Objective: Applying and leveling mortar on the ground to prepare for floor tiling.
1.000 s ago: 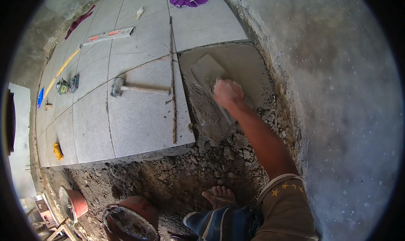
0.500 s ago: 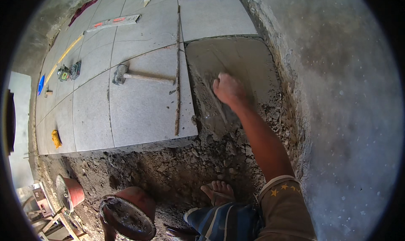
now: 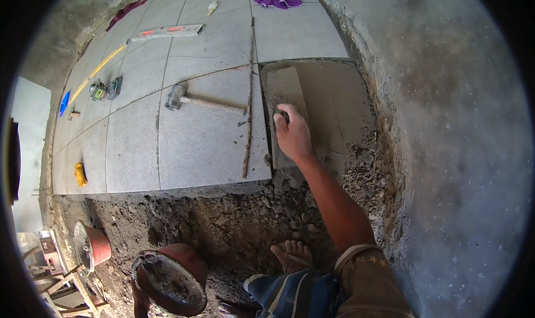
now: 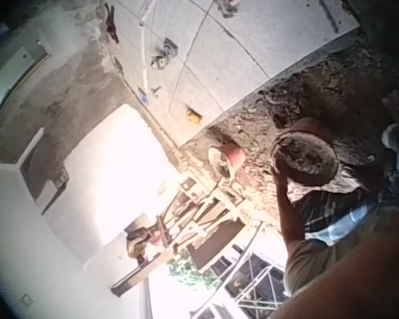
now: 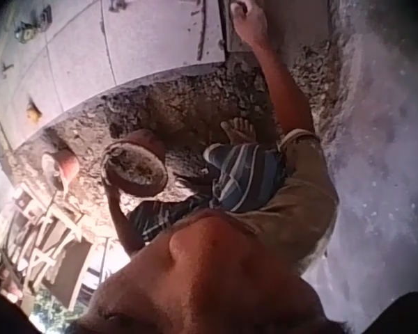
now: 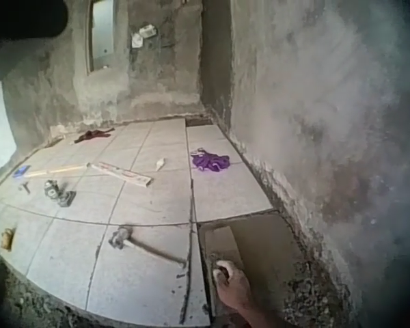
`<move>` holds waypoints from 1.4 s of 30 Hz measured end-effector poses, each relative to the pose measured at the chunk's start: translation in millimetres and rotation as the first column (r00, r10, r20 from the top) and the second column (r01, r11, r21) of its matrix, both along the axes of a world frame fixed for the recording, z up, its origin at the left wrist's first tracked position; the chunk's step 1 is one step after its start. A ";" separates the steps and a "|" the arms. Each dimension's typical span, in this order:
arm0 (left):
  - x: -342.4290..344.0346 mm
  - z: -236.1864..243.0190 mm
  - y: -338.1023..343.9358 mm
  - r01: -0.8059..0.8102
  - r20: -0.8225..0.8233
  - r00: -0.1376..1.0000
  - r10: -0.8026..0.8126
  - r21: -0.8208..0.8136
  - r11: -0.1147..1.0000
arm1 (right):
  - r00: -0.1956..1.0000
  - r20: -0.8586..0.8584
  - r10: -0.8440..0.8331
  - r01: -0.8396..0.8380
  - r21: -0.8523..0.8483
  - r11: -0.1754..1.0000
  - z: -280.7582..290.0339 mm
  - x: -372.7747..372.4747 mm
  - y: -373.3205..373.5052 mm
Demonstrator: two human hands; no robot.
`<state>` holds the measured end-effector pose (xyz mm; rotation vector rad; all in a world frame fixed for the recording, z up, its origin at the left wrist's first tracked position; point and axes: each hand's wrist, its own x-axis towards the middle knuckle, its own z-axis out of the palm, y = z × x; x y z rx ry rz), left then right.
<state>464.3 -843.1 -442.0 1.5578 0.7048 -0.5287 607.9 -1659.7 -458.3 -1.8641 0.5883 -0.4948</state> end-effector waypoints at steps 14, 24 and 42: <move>-1.7 -1.1 0.7 -0.072 -0.070 0.995 0.072 0.004 0.997 | 0.976 -0.214 -0.039 -0.051 -0.401 0.915 -35.0 105.3 -11.8; 7.5 12.1 -10.8 -0.006 -0.096 0.994 0.042 0.341 0.940 | 0.961 -0.252 0.110 -0.184 -0.292 0.939 -25.2 30.8 21.9; 16.1 36.4 -19.2 0.120 -0.319 0.948 -0.012 0.321 0.940 | 0.985 -0.166 -0.042 -0.039 -0.459 0.888 -42.9 23.9 19.6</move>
